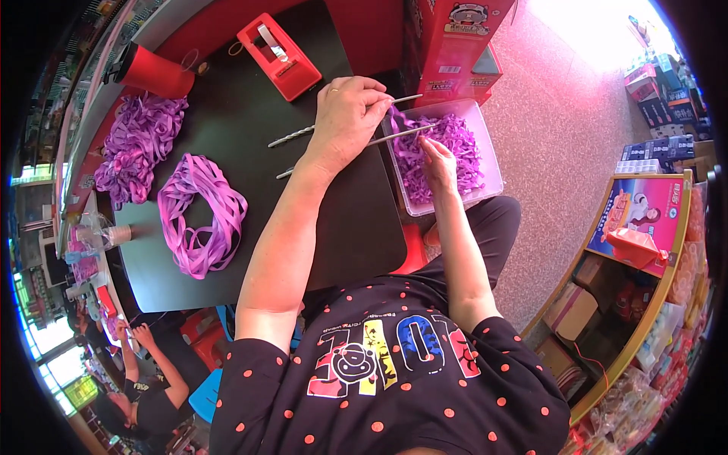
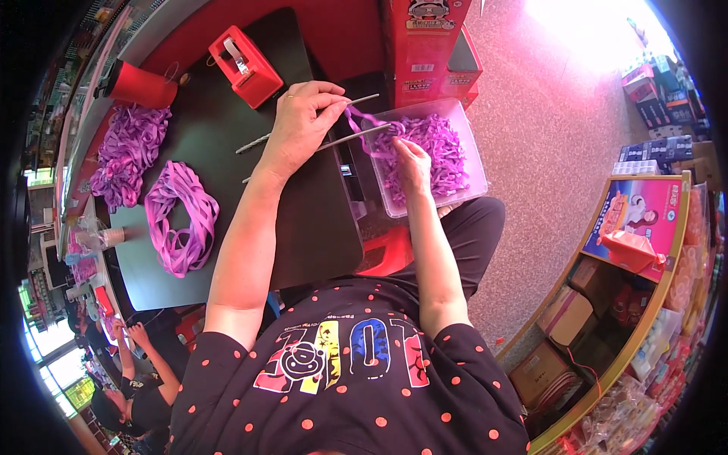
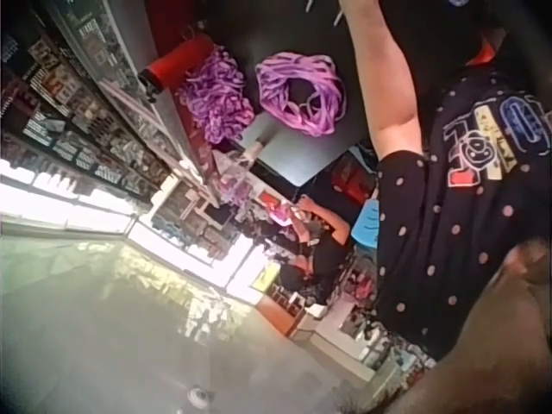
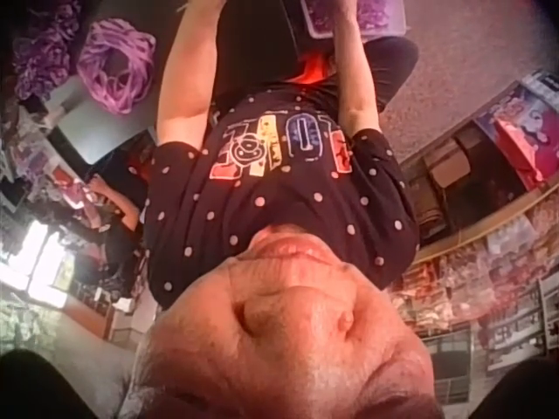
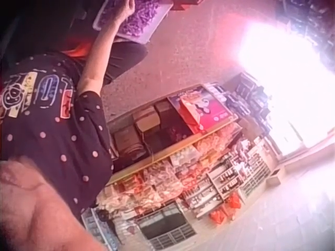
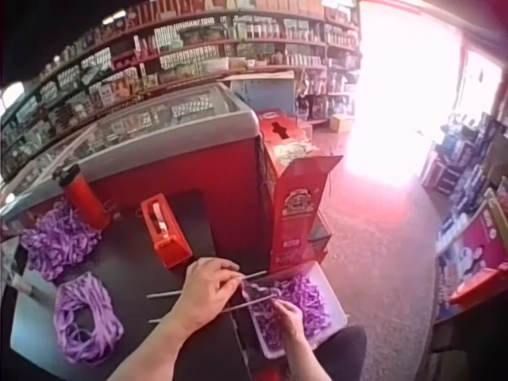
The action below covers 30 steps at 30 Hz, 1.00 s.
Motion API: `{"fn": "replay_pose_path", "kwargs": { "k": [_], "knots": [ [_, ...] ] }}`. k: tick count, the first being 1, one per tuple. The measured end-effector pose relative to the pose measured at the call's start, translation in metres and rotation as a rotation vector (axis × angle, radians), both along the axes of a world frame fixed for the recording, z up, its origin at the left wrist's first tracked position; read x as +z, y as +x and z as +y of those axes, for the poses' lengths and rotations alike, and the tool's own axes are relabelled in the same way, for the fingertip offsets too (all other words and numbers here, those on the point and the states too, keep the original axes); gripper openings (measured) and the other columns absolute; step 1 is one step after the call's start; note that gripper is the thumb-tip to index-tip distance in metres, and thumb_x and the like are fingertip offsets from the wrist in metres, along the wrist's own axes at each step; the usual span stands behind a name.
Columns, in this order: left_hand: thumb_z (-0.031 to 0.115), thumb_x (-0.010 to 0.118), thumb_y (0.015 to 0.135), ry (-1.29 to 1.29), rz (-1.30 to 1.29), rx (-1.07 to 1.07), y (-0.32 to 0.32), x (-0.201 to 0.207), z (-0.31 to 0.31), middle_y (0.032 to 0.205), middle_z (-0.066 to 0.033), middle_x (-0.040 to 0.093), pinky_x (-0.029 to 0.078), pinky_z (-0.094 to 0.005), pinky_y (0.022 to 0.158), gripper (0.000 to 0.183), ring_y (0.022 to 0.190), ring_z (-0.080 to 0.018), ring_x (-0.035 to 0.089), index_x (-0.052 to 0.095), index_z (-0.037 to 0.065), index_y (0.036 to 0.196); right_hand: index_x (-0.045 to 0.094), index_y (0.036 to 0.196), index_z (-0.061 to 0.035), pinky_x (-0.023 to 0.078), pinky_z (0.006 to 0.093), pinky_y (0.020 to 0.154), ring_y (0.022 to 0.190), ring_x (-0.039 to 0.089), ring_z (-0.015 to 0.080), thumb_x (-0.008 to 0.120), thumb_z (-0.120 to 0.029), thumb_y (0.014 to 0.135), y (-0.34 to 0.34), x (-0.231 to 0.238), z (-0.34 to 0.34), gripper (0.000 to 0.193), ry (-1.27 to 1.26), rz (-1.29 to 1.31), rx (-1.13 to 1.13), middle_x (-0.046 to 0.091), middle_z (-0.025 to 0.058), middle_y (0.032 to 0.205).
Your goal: The person is wrapping purple ribbon around two metal rods to create bundles or loops.
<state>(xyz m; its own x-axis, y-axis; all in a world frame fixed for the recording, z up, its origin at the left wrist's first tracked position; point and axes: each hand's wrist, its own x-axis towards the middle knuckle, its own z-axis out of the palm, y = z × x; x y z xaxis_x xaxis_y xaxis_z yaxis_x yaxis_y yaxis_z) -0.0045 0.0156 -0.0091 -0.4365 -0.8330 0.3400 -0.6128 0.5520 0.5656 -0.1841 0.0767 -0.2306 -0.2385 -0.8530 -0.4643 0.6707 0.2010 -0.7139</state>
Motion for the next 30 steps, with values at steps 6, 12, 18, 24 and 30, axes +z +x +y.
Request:
{"fn": "replay_pose_path", "kwargs": {
  "k": [6, 12, 18, 24, 30],
  "knots": [
    [0.015, 0.063, 0.085, -0.008, 0.002, -0.022, -0.004, 0.000, -0.001, 0.099, -0.0021, 0.066, 0.042, -0.0355, 0.088, 0.013, 0.098, -0.0225, 0.055, 0.071, 0.005, 0.090, 0.072, 0.092, -0.0042, 0.047, 0.0262, 0.067, 0.070, 0.062, 0.0128, 0.074, -0.017, 0.076, -0.007, -0.058, 0.007, 0.021, 0.214, 0.724, 0.099, 0.069, 0.0038, 0.079],
    [0.016, 0.064, 0.085, -0.017, -0.018, 0.001, -0.001, 0.000, -0.001, 0.100, -0.0012, 0.066, 0.042, -0.0351, 0.089, 0.014, 0.100, -0.0222, 0.055, 0.071, 0.005, 0.089, 0.071, 0.090, -0.0052, 0.051, 0.0310, 0.068, 0.071, 0.066, 0.0184, 0.072, -0.020, 0.075, 0.012, -0.049, 0.021, 0.021, 0.224, 1.054, 0.313, 0.070, 0.0079, 0.076],
    [0.016, 0.064, 0.085, -0.069, -0.031, 0.004, -0.003, 0.000, 0.000, 0.100, -0.0018, 0.067, 0.042, -0.0347, 0.089, 0.014, 0.099, -0.0221, 0.056, 0.071, 0.005, 0.088, 0.063, 0.085, -0.0041, 0.050, 0.0316, 0.069, 0.073, 0.064, 0.0209, 0.072, -0.012, 0.075, 0.010, -0.052, 0.050, 0.016, 0.024, 0.925, 0.320, 0.065, 0.0086, 0.076],
    [0.021, 0.064, 0.083, 0.032, 0.021, -0.004, 0.000, -0.006, -0.004, 0.101, 0.0019, 0.065, 0.033, -0.0373, 0.096, 0.016, 0.104, -0.0199, 0.052, 0.072, 0.008, 0.086, 0.064, 0.088, -0.0066, 0.049, 0.0362, 0.077, 0.089, 0.060, 0.0274, 0.069, -0.008, 0.077, 0.002, -0.036, 0.086, 0.012, -0.399, 1.243, 0.376, 0.059, 0.0100, 0.093],
    [0.018, 0.065, 0.083, -0.032, 0.000, 0.013, -0.002, -0.006, -0.003, 0.104, -0.0036, 0.066, 0.042, -0.0354, 0.092, 0.014, 0.102, -0.0236, 0.056, 0.072, 0.007, 0.088, 0.068, 0.094, -0.0058, 0.047, 0.0365, 0.083, 0.096, 0.058, 0.0281, 0.069, -0.010, 0.078, -0.012, -0.012, 0.130, 0.017, -0.457, 1.285, 0.429, 0.059, 0.0113, 0.100]
  ]
}}
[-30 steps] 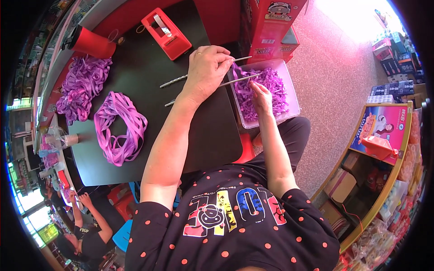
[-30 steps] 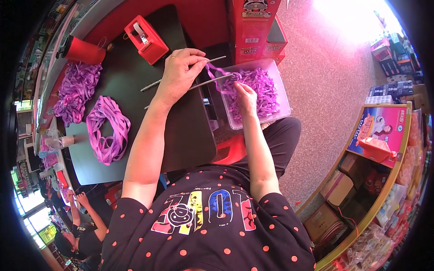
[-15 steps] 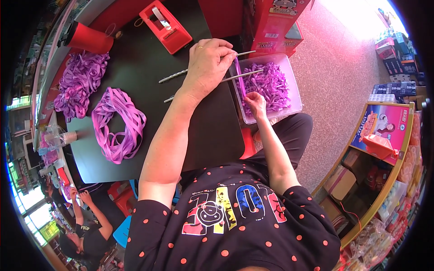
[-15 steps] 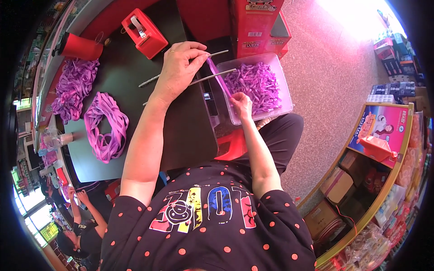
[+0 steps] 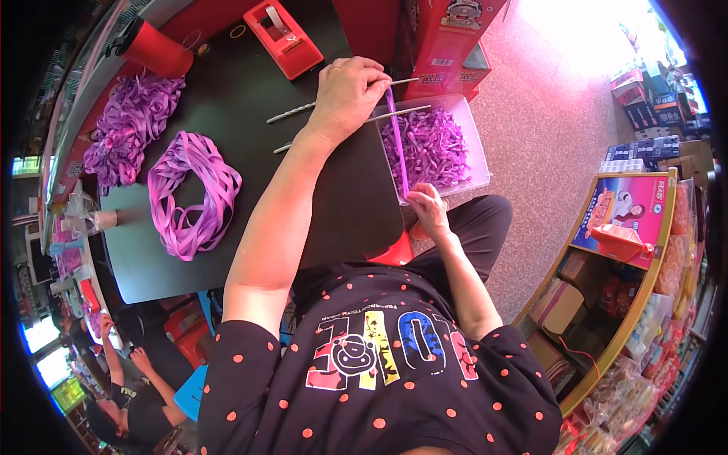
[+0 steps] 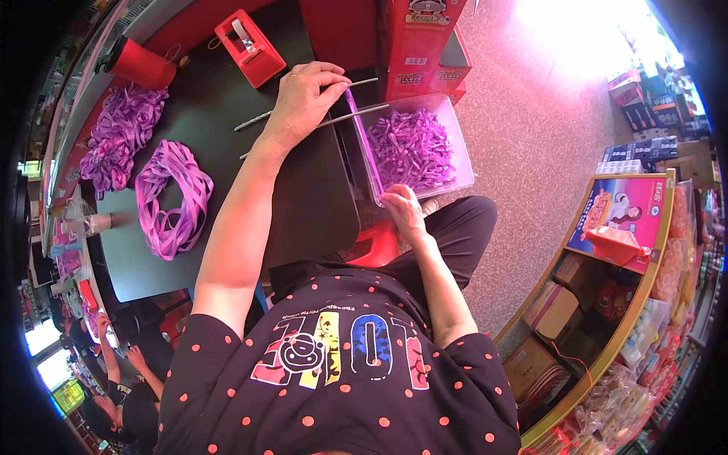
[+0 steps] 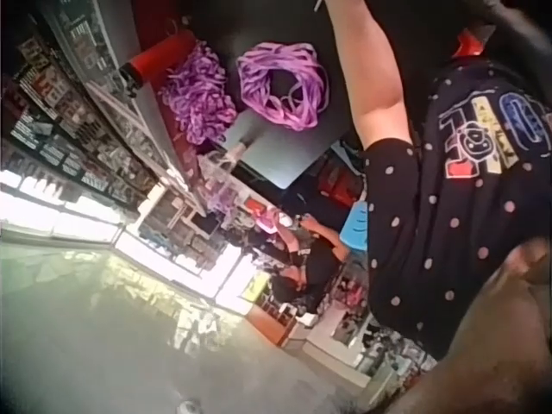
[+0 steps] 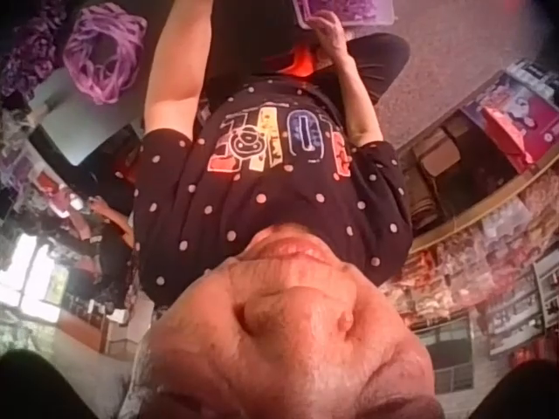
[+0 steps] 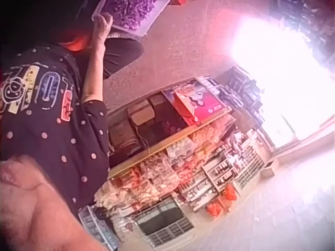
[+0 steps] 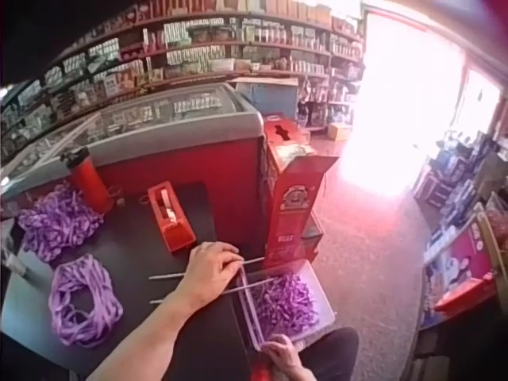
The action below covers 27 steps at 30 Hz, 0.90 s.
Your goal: The person is wrapping purple ribbon around two metal rods to create bundles or loops.
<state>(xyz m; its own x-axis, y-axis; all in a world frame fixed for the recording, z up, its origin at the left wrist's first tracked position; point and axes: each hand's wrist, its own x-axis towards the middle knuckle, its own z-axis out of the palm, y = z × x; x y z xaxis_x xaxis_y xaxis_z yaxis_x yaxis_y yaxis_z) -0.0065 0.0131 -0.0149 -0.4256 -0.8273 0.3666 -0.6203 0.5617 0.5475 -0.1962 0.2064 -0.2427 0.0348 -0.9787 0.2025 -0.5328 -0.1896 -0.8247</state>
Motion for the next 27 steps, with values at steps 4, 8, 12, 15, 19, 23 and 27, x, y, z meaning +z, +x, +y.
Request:
{"fn": "replay_pose_path", "kwargs": {
  "k": [4, 8, 12, 15, 19, 23, 27],
  "knots": [
    [0.020, 0.066, 0.083, 0.022, 0.040, 0.052, 0.000, 0.001, 0.001, 0.111, -0.0045, 0.063, 0.041, -0.0362, 0.096, 0.014, 0.108, -0.0252, 0.053, 0.072, 0.008, 0.087, 0.068, 0.093, -0.0038, 0.044, 0.0389, 0.087, 0.099, 0.055, 0.0291, 0.071, -0.013, 0.077, -0.003, 0.030, 0.045, 0.019, -0.027, 0.044, -0.020, 0.060, 0.0118, 0.101],
    [0.021, 0.066, 0.081, 0.074, -0.002, 0.074, 0.001, 0.002, 0.000, 0.119, -0.0042, 0.059, 0.036, -0.0379, 0.101, 0.015, 0.116, -0.0260, 0.046, 0.072, 0.009, 0.087, 0.070, 0.079, -0.0085, 0.042, 0.0367, 0.088, 0.097, 0.055, 0.0263, 0.075, -0.010, 0.067, -0.002, 0.096, 0.081, 0.012, -0.146, 0.158, -0.085, 0.062, 0.0061, 0.112],
    [0.023, 0.067, 0.081, 0.114, 0.008, 0.074, 0.003, 0.004, 0.000, 0.121, -0.0035, 0.058, 0.034, -0.0383, 0.103, 0.016, 0.119, -0.0256, 0.044, 0.072, 0.009, 0.087, 0.069, 0.078, -0.0058, 0.044, 0.0354, 0.083, 0.092, 0.056, 0.0250, 0.074, -0.003, 0.063, -0.001, 0.162, 0.108, 0.016, -0.186, 0.041, -0.072, 0.067, 0.0093, 0.106],
    [0.024, 0.067, 0.081, 0.104, -0.004, 0.081, 0.002, 0.003, 0.000, 0.120, -0.0036, 0.058, 0.034, -0.0385, 0.103, 0.017, 0.119, -0.0257, 0.044, 0.072, 0.009, 0.087, 0.068, 0.079, -0.0050, 0.046, 0.0340, 0.075, 0.081, 0.058, 0.0242, 0.073, 0.000, 0.064, -0.006, 0.180, 0.110, 0.016, -0.188, -0.066, -0.020, 0.069, 0.0096, 0.094],
    [0.025, 0.066, 0.081, 0.094, 0.010, 0.088, 0.002, 0.001, -0.001, 0.121, -0.0037, 0.058, 0.033, -0.0384, 0.103, 0.018, 0.119, -0.0258, 0.044, 0.072, 0.009, 0.088, 0.068, 0.081, -0.0038, 0.047, 0.0331, 0.070, 0.076, 0.059, 0.0233, 0.073, 0.000, 0.067, -0.007, 0.183, 0.111, 0.016, -0.145, -0.060, 0.004, 0.068, 0.0075, 0.086],
    [0.026, 0.064, 0.082, 0.115, -0.024, 0.081, 0.001, 0.003, -0.001, 0.123, -0.0034, 0.058, 0.033, -0.0382, 0.103, 0.020, 0.120, -0.0259, 0.043, 0.073, 0.009, 0.089, 0.067, 0.091, -0.0032, 0.046, 0.0325, 0.070, 0.075, 0.059, 0.0223, 0.073, -0.001, 0.069, 0.002, 0.178, 0.119, 0.023, -0.065, -0.089, -0.093, 0.068, 0.0070, 0.085],
    [0.026, 0.063, 0.083, 0.102, -0.050, 0.089, 0.001, 0.000, -0.002, 0.123, -0.0032, 0.057, 0.033, -0.0385, 0.103, 0.020, 0.120, -0.0260, 0.043, 0.073, 0.010, 0.090, 0.065, 0.099, -0.0026, 0.044, 0.0314, 0.070, 0.073, 0.058, 0.0194, 0.071, 0.002, 0.070, -0.002, 0.186, 0.123, 0.030, -0.139, 0.014, -0.084, 0.068, 0.0065, 0.084]
  ]
}}
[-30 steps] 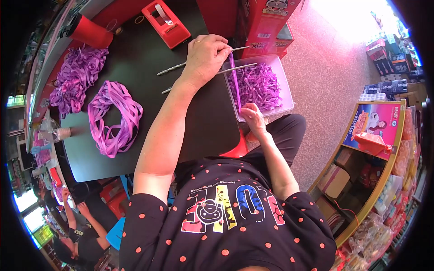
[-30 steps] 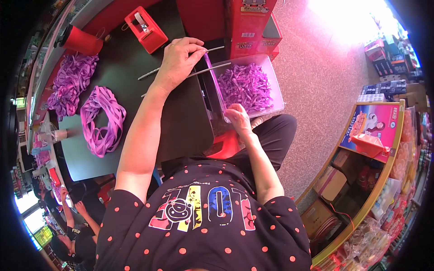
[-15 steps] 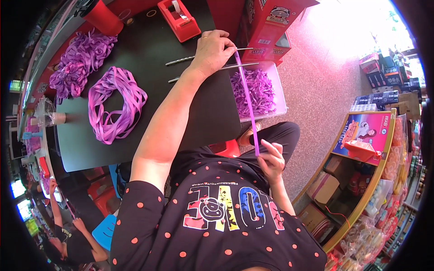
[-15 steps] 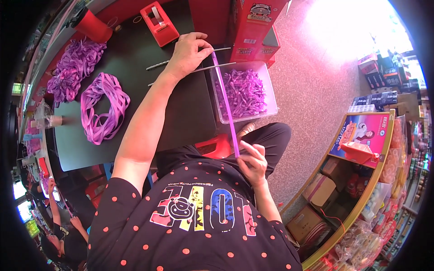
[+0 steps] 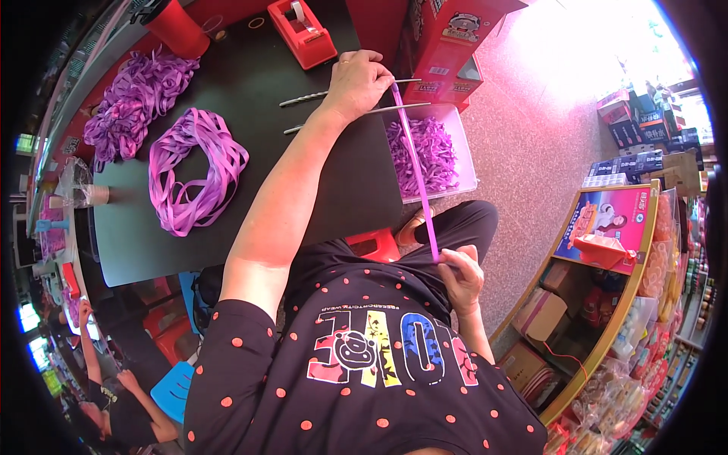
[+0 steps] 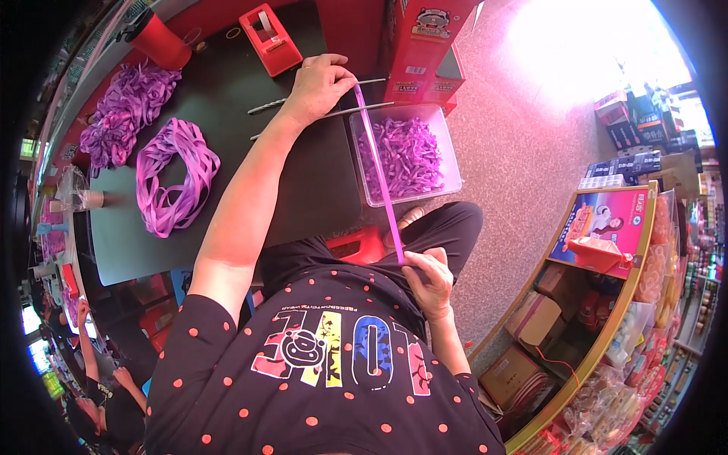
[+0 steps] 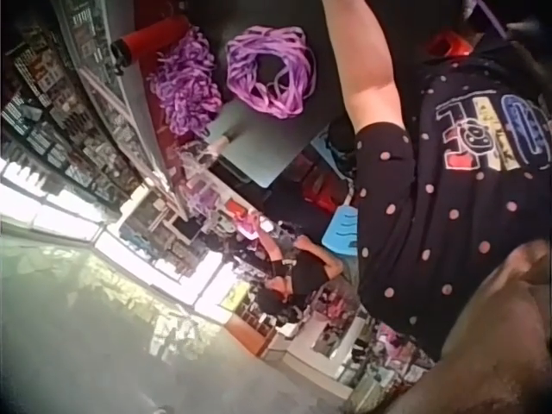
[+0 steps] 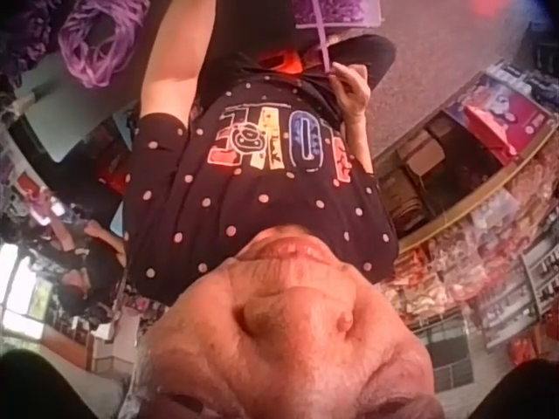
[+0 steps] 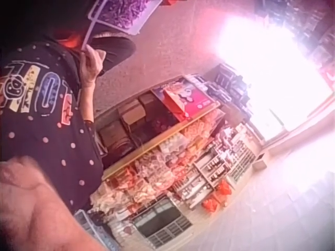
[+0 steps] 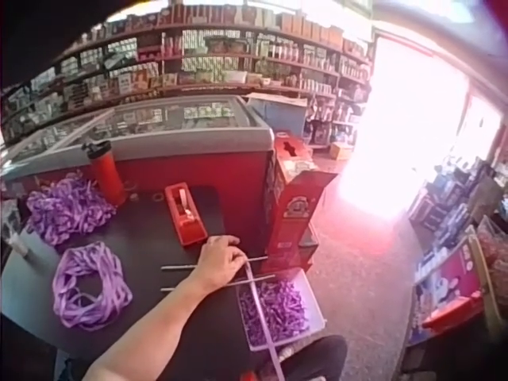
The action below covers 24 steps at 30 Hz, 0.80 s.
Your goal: The person is wrapping purple ribbon around two metal rods to create bundles or loops.
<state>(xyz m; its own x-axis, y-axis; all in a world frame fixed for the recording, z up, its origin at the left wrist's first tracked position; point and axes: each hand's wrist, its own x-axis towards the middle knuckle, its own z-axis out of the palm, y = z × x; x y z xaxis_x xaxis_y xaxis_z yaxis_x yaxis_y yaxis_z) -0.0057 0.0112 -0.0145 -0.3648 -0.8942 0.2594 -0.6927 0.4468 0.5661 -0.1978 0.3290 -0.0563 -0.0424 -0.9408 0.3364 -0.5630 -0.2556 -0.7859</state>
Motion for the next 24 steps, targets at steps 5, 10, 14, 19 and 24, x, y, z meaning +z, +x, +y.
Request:
{"fn": "replay_pose_path", "kwargs": {
  "k": [5, 10, 14, 19, 24],
  "knots": [
    [0.026, 0.063, 0.083, -0.006, -0.011, 0.014, 0.003, -0.004, -0.001, 0.122, -0.0033, 0.058, 0.033, -0.0388, 0.103, 0.020, 0.120, -0.0259, 0.043, 0.073, 0.010, 0.090, 0.062, 0.106, -0.0057, 0.040, 0.0383, 0.078, 0.076, 0.052, 0.0211, 0.061, 0.007, 0.071, 0.002, 0.047, -0.013, 0.037, -0.123, -0.222, 0.121, 0.064, 0.0082, 0.077],
    [0.026, 0.063, 0.082, -0.068, 0.012, -0.008, -0.003, -0.006, -0.007, 0.118, -0.0040, 0.059, 0.035, -0.0392, 0.100, 0.021, 0.116, -0.0260, 0.046, 0.074, 0.010, 0.087, 0.050, 0.127, -0.0083, 0.031, 0.0449, 0.094, 0.093, 0.048, 0.0263, 0.056, -0.020, 0.085, -0.004, 0.116, -0.080, 0.044, -0.308, -0.616, 0.451, 0.060, 0.0135, 0.099],
    [0.025, 0.062, 0.080, -0.099, 0.050, 0.009, 0.000, -0.009, -0.005, 0.113, -0.0026, 0.060, 0.037, -0.0405, 0.095, 0.019, 0.112, -0.0259, 0.047, 0.074, 0.010, 0.081, 0.030, 0.140, -0.0017, 0.033, 0.0430, 0.095, 0.104, 0.046, 0.0308, 0.051, -0.030, 0.091, 0.008, 0.164, -0.180, 0.061, -0.175, -0.960, 0.648, 0.051, 0.0247, 0.122],
    [0.024, 0.064, 0.080, -0.096, 0.081, 0.008, -0.004, -0.007, 0.000, 0.112, -0.0039, 0.061, 0.038, -0.0402, 0.095, 0.018, 0.111, -0.0261, 0.048, 0.073, 0.008, 0.081, 0.032, 0.135, -0.0083, 0.045, 0.0314, 0.074, 0.087, 0.056, 0.0242, 0.035, -0.042, 0.098, 0.031, 0.208, -0.304, 0.050, 0.257, -1.234, 0.874, 0.050, 0.0306, 0.122],
    [0.019, 0.065, 0.073, -0.067, 0.091, -0.030, 0.004, -0.004, 0.004, 0.116, -0.0055, 0.058, 0.035, -0.0405, 0.098, 0.016, 0.116, -0.0266, 0.045, 0.072, 0.007, 0.082, 0.044, 0.128, -0.0125, 0.051, 0.0279, 0.066, 0.077, 0.062, 0.0213, 0.041, -0.048, 0.096, 0.026, 0.154, -0.415, 0.048, 0.423, -1.216, 0.822, 0.058, 0.0281, 0.115]
  ]
}}
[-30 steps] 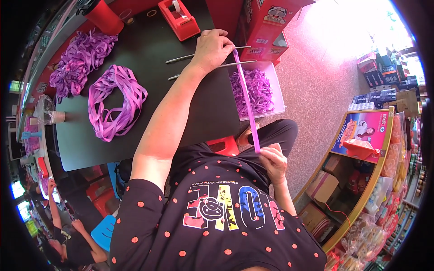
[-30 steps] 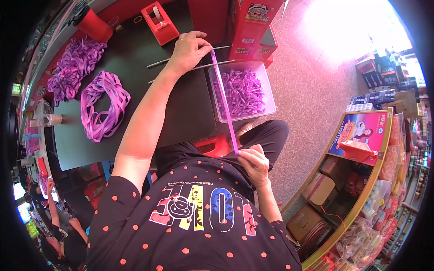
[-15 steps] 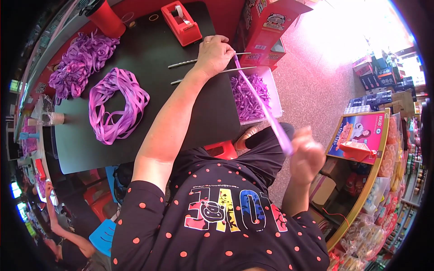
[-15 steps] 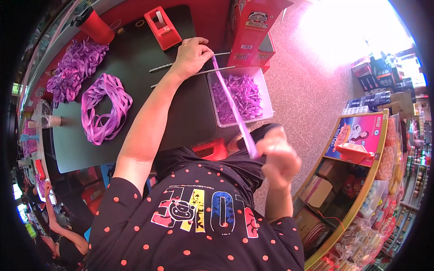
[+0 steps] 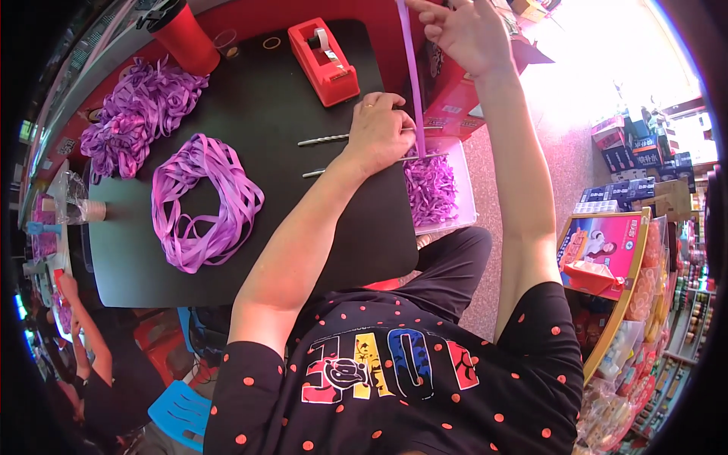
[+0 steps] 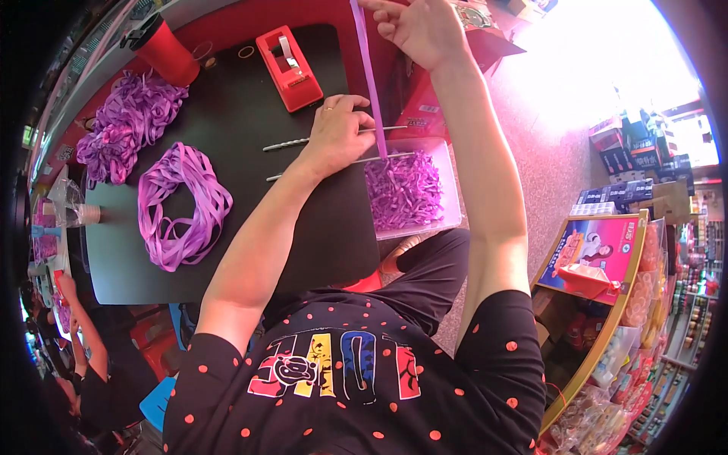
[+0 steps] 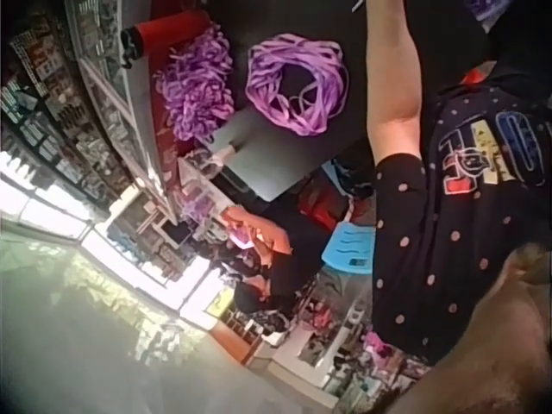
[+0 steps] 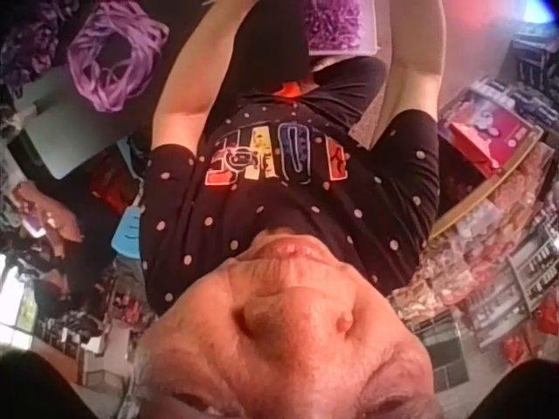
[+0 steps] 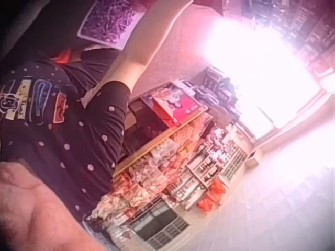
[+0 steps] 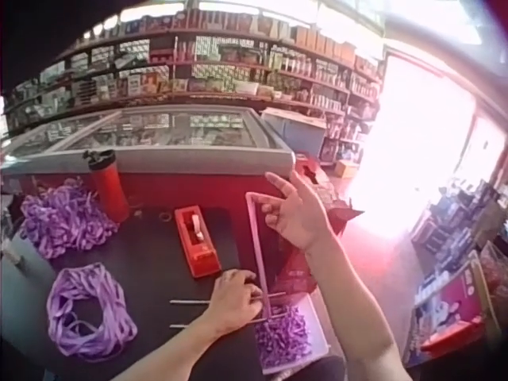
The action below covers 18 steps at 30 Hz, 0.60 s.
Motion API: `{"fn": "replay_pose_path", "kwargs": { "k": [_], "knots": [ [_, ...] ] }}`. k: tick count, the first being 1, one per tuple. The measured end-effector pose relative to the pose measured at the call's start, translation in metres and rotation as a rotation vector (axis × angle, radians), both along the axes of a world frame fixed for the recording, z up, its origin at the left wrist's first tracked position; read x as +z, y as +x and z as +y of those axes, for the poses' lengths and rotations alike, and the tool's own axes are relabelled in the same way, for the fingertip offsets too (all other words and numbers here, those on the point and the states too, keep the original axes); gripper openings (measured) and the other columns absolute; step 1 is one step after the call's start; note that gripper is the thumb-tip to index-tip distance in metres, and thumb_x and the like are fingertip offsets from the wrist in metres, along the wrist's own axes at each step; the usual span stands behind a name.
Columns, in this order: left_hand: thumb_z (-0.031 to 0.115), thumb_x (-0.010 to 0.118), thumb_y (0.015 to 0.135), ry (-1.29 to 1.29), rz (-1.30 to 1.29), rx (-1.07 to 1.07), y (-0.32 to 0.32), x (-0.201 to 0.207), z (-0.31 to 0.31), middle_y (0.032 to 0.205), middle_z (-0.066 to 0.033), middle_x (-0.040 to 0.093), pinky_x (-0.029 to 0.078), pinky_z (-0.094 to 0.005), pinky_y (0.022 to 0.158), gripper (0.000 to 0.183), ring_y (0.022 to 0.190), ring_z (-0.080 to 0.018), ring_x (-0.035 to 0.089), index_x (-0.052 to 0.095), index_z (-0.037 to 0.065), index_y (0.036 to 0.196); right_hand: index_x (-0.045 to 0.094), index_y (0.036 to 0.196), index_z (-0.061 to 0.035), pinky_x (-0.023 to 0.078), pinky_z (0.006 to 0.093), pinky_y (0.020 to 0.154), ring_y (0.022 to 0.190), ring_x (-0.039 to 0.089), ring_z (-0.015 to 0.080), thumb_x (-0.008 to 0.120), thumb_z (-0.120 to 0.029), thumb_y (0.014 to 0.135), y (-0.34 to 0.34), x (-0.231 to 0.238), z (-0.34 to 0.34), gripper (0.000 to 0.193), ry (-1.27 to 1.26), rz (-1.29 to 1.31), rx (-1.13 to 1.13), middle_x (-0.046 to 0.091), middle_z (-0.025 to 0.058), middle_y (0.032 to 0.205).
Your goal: The person is wrapping purple ribbon around two metal rods to create bundles or loops.
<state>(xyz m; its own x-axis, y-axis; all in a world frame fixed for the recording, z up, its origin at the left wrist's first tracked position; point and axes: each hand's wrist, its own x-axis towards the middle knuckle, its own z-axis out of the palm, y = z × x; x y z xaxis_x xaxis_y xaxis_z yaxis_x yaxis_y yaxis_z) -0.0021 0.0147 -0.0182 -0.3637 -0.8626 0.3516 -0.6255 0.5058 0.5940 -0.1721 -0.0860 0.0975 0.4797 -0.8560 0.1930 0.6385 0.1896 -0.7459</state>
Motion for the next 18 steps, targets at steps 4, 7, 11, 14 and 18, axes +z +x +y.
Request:
{"fn": "replay_pose_path", "kwargs": {
  "k": [4, 7, 11, 14, 18],
  "knots": [
    [0.012, 0.063, 0.067, -0.003, 0.005, 0.014, -0.002, -0.001, 0.001, 0.117, -0.0061, 0.058, 0.035, -0.0402, 0.100, 0.018, 0.117, -0.0268, 0.044, 0.072, 0.007, 0.082, 0.041, 0.132, -0.0180, 0.052, 0.0292, 0.066, 0.084, 0.064, 0.0280, 0.044, -0.049, 0.094, -0.014, -0.067, -0.043, 0.049, 0.120, 0.001, 0.082, 0.056, 0.0292, 0.118],
    [0.007, 0.063, 0.064, -0.018, 0.009, 0.068, -0.004, -0.002, 0.004, 0.115, -0.0058, 0.058, 0.037, -0.0394, 0.098, 0.020, 0.114, -0.0272, 0.047, 0.071, 0.007, 0.082, 0.024, 0.142, -0.0091, 0.045, 0.0297, 0.067, 0.081, 0.055, 0.0252, 0.031, -0.049, 0.098, -0.009, -0.106, -0.049, 0.060, 0.240, 0.136, -0.133, 0.043, 0.0368, 0.129],
    [0.000, 0.063, 0.062, -0.026, 0.072, 0.135, -0.009, 0.003, 0.004, 0.112, -0.0066, 0.058, 0.040, -0.0380, 0.094, 0.021, 0.109, -0.0276, 0.050, 0.070, 0.008, 0.081, 0.027, 0.141, -0.0095, 0.046, 0.0319, 0.070, 0.082, 0.055, 0.0256, 0.034, -0.051, 0.097, -0.011, -0.162, -0.045, 0.061, 0.362, 0.088, -0.150, 0.048, 0.0341, 0.125],
    [-0.002, 0.063, 0.062, -0.076, 0.109, 0.119, -0.011, 0.004, 0.003, 0.112, -0.0075, 0.058, 0.042, -0.0380, 0.092, 0.023, 0.107, -0.0281, 0.051, 0.070, 0.010, 0.080, 0.030, 0.140, -0.0100, 0.048, 0.0350, 0.076, 0.085, 0.056, 0.0267, 0.035, -0.052, 0.096, -0.011, -0.208, -0.028, 0.061, 0.434, 0.060, -0.114, 0.050, 0.0314, 0.124],
    [0.001, 0.066, 0.063, -0.075, 0.041, 0.073, -0.005, 0.002, 0.003, 0.113, -0.0077, 0.056, 0.040, -0.0389, 0.093, 0.025, 0.110, -0.0282, 0.048, 0.070, 0.011, 0.086, 0.018, 0.147, -0.0164, 0.038, 0.0364, 0.104, 0.126, 0.043, 0.0303, 0.049, -0.047, 0.094, 0.016, -0.241, 0.014, 0.069, -0.193, 0.441, -0.370, 0.040, 0.0197, 0.140]
  ]
}}
